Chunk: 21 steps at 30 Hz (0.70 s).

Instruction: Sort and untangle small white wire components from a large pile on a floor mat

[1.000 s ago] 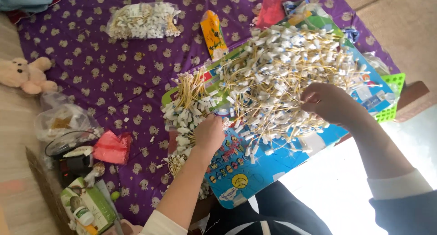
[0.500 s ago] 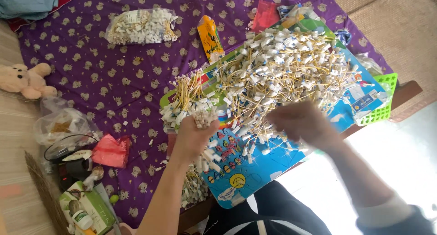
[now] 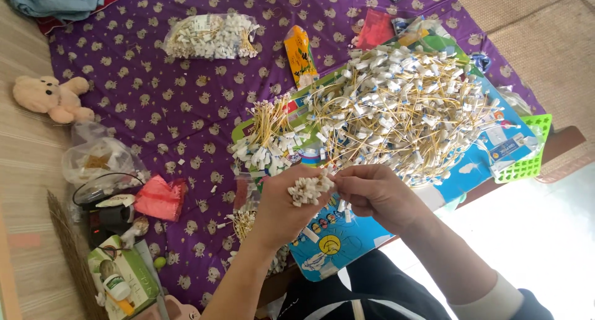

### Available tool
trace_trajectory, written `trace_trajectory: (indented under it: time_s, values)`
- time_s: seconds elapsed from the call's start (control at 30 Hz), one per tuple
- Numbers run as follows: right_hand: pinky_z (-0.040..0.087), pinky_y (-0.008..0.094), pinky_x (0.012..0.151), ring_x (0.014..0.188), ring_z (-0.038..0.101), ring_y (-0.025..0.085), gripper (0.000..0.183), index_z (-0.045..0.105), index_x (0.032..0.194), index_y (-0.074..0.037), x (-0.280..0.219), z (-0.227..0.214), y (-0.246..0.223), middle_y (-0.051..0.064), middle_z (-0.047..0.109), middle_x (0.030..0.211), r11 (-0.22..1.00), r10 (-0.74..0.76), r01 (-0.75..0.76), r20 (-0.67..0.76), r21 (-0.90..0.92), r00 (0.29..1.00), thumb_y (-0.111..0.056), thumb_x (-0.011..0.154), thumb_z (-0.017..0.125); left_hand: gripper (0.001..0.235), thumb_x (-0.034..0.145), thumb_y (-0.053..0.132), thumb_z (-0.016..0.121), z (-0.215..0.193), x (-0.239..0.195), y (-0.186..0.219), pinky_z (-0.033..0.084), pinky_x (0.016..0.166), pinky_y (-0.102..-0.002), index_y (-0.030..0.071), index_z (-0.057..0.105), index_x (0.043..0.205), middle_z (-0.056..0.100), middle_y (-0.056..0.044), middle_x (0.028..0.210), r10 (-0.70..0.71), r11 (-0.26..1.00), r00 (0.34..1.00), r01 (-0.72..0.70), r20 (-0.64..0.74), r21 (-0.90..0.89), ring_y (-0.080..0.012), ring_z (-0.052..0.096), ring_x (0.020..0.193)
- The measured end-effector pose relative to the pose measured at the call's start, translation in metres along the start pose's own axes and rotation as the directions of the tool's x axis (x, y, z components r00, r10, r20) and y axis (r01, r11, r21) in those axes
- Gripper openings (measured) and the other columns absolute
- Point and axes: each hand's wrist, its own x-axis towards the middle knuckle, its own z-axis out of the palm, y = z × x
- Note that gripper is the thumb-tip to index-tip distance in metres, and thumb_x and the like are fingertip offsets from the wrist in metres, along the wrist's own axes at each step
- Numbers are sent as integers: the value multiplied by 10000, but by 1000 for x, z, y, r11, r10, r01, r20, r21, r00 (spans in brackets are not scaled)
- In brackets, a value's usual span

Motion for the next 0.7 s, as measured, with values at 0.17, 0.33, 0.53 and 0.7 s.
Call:
trace_trajectory:
  time_s: [0.17, 0.33, 0.53, 0.7]
  values:
    - [306, 214, 385, 527, 366, 105, 209, 677, 952, 146, -5, 4, -3, 146, 505, 674, 1000, 4, -3, -31, 8, 1000, -38, 854, 666, 302, 810, 104, 777, 1, -5, -10, 612, 643, -488, -15, 661, 1062, 720, -245, 896, -89, 996, 996, 88, -31, -28, -391, 730, 864]
    - [347, 241, 403, 527, 401, 118, 269, 678, 1020, 166, -6, 2, -4, 166, 545, 690, 995, -21, 20, -14, -97, 1000, -58, 871, 666, 291, 769, 134, 823, -4, -4, -11, 591, 651, -475, -17, 709, 990, 731, -236, 908, -176, 983, 984, 174, -36, -60, -327, 714, 869]
    - [447, 280, 469, 540, 490, 135, 311, 602, 1134, 123, -23, 8, -28, 184, 631, 749, 956, -97, 150, 209, -253, 973, 8, 868, 487, 238, 753, 87, 813, -12, -1, -10, 594, 671, -475, 10, 719, 958, 712, -224, 907, -89, 996, 996, 89, 14, 28, -343, 729, 839]
    - [494, 281, 477, 506, 582, 143, 473, 401, 1325, 7, -25, 9, -35, 156, 694, 759, 875, -109, 257, 351, -411, 930, 35, 859, 469, 178, 753, 116, 806, -6, 5, -1, 539, 775, -491, 57, 736, 906, 700, -185, 991, -44, 999, 997, 43, 66, 16, -329, 691, 920]
